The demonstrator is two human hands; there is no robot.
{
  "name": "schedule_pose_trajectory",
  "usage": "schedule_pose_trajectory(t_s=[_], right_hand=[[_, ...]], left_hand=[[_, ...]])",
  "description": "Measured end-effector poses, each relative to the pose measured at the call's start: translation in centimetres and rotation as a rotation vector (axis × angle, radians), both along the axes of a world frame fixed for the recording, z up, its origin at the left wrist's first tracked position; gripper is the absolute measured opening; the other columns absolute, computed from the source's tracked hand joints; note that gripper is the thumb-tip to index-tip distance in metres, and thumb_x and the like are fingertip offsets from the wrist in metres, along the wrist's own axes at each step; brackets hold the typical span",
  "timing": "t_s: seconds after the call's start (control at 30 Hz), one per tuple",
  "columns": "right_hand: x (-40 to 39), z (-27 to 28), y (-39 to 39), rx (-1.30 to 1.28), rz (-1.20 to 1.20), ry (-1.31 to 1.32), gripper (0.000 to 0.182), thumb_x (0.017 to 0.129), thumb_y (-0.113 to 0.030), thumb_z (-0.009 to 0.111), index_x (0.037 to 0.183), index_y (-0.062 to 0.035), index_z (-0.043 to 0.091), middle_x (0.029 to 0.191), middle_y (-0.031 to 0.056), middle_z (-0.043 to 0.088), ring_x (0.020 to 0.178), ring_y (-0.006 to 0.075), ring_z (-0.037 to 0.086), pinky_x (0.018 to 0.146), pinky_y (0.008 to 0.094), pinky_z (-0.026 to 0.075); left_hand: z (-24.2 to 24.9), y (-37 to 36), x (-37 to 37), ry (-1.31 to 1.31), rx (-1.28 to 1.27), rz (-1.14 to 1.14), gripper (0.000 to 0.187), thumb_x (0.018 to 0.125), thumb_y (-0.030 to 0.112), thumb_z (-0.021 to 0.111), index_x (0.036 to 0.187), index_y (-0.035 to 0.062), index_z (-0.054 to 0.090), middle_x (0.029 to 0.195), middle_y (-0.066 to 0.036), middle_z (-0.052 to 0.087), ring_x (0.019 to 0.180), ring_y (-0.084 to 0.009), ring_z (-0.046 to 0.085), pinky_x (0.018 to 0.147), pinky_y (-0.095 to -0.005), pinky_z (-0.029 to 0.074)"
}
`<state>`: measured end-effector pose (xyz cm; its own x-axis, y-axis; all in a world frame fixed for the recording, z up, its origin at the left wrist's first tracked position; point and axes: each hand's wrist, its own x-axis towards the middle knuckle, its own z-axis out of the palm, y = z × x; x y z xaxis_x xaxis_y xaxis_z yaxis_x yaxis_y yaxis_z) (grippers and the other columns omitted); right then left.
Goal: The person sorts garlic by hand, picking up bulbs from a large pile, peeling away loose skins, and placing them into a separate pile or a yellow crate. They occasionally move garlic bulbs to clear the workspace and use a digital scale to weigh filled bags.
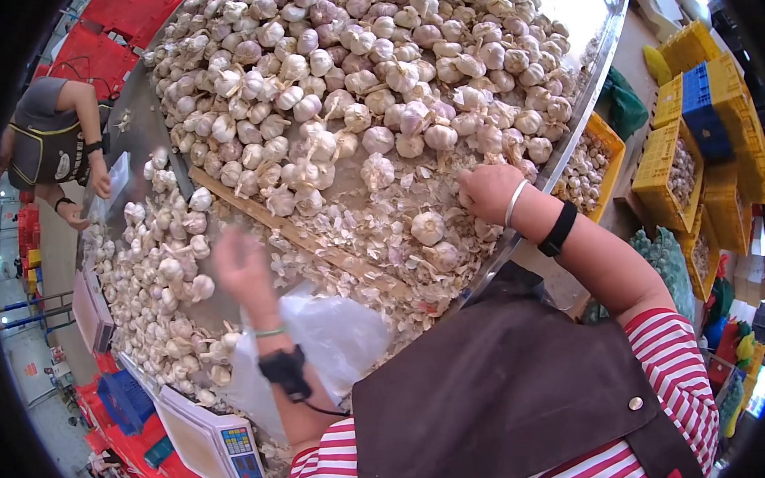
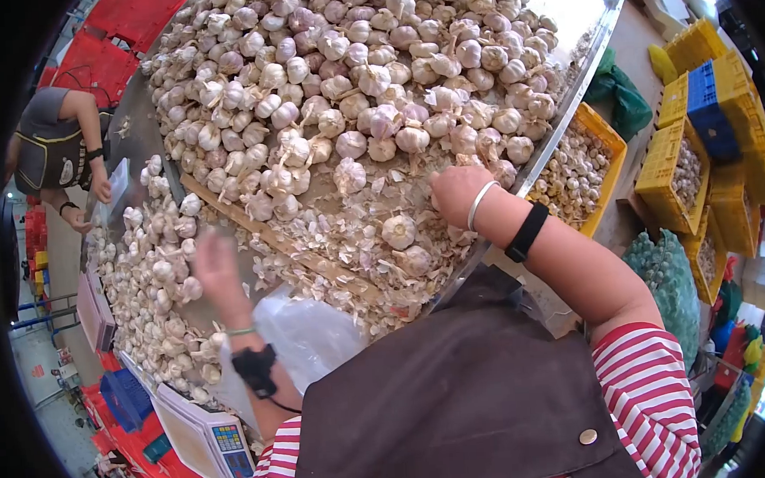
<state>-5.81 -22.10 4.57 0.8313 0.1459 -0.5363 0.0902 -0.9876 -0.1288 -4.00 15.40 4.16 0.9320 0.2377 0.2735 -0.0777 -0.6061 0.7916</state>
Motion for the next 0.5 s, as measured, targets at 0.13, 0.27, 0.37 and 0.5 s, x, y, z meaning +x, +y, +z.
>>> schedule_pose_trajectory(t_s=[0.13, 0.27, 0.37, 0.5], right_hand=[[0.0, -0.6, -0.2, -0.014, 0.062, -0.011, 0.027, 0.084, -0.018, 0.059, 0.107, -0.0037, 0.060, 0.096, 0.0182, 0.067, 0.093, 0.0343, 0.066, 0.077, 0.0441, 0.053], [0.3, -0.6, -0.6, 0.063, 0.042, -0.053, 0.031, 0.077, -0.018, 0.063, 0.103, -0.0023, 0.058, 0.090, 0.0192, 0.067, 0.089, 0.0359, 0.066, 0.076, 0.0446, 0.053], [0.2, -0.3, -0.5, 0.064, -0.003, -0.079, 0.031, 0.073, -0.019, 0.065, 0.099, -0.0024, 0.058, 0.090, 0.0201, 0.067, 0.088, 0.0378, 0.065, 0.075, 0.0451, 0.053], [0.0, 1.2, -1.5, 0.115, -0.014, -0.098, 0.036, 0.073, -0.021, 0.066, 0.103, -0.0021, 0.058, 0.089, 0.0187, 0.067, 0.085, 0.0325, 0.067, 0.073, 0.0424, 0.053]], left_hand=[[-1.8, -13.4, -3.2, -0.005, 0.282, -0.789, 0.028, 0.081, 0.009, 0.066, 0.110, 0.0072, 0.065, 0.112, -0.015, 0.062, 0.105, -0.0294, 0.059, 0.091, -0.0380, 0.048], [-5.3, -17.6, -3.7, -0.005, 0.320, -0.896, 0.025, 0.079, 0.011, 0.067, 0.104, 0.0068, 0.064, 0.107, -0.017, 0.061, 0.100, -0.0327, 0.059, 0.088, -0.0413, 0.048], [-4.9, -17.3, -2.9, 0.176, 0.192, -0.923, 0.028, 0.077, 0.012, 0.069, 0.103, 0.0065, 0.063, 0.102, -0.017, 0.058, 0.096, -0.0340, 0.058, 0.085, -0.0410, 0.047], [-4.8, -15.7, -2.8, 0.300, 0.050, -0.922, 0.034, 0.073, 0.013, 0.073, 0.105, 0.0064, 0.062, 0.098, -0.014, 0.052, 0.094, -0.0330, 0.055, 0.084, -0.0387, 0.046]])
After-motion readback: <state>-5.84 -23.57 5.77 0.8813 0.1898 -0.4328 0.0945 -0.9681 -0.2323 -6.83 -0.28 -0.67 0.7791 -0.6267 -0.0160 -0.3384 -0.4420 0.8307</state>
